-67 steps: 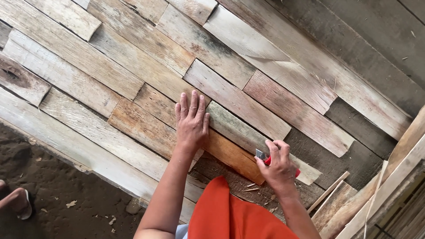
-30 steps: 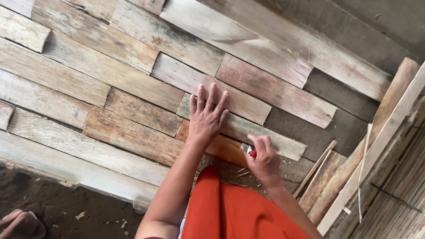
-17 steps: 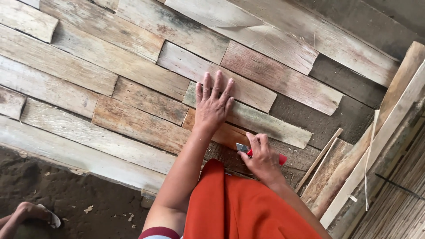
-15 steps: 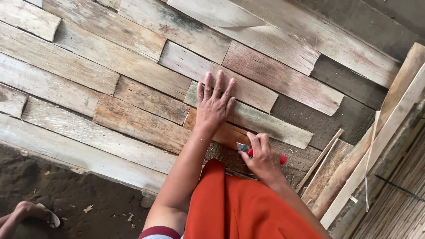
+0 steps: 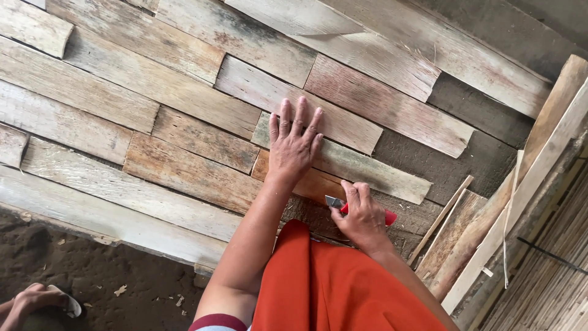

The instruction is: Trimming and fitting thin wood strips onto a larger wooden surface using a utility knife to create a paneled effect.

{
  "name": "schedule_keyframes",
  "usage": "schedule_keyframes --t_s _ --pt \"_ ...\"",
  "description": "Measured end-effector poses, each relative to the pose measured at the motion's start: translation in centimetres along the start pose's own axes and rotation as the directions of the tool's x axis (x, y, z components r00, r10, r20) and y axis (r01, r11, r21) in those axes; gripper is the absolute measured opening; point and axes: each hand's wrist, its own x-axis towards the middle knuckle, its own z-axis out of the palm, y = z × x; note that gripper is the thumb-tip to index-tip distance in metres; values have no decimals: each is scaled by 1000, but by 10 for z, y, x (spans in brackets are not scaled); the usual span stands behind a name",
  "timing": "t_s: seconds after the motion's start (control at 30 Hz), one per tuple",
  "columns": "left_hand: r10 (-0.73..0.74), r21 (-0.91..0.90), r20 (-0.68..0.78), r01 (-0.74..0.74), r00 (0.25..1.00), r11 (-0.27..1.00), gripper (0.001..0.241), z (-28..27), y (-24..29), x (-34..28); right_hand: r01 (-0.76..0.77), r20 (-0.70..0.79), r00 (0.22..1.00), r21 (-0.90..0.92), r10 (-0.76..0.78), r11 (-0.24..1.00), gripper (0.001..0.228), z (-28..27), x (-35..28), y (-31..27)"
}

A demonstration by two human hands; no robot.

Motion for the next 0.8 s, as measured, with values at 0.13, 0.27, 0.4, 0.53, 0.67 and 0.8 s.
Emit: schedule_keyframes --t_s 0.13,0.27,0.4,0.53,0.67,0.8 --pt "6 10 -23 -6 1000 1000 55 4 -1 -1 -7 21 1000 21 7 1000 76 2 -2 3" --pt "8 3 -63 -8 998 1000 56 5 -2 0 -72 105 993 110 60 991 64 -9 4 5" --pt "17 0 -109 -17 994 1000 55 7 -2 -1 -168 80 984 99 160 981 49 -15 22 22" --pt "22 -13 -128 -24 992 1000 55 4 -1 -1 -271 51 962 148 267 951 38 -28 50 44" --pt "36 -2 -155 -36 987 999 53 -1 2 -2 -277 28 961 148 276 949 41 -28 73 56" --pt "29 7 -165 -28 986 1000 54 2 0 0 -303 62 953 125 298 945 49 -9 93 57"
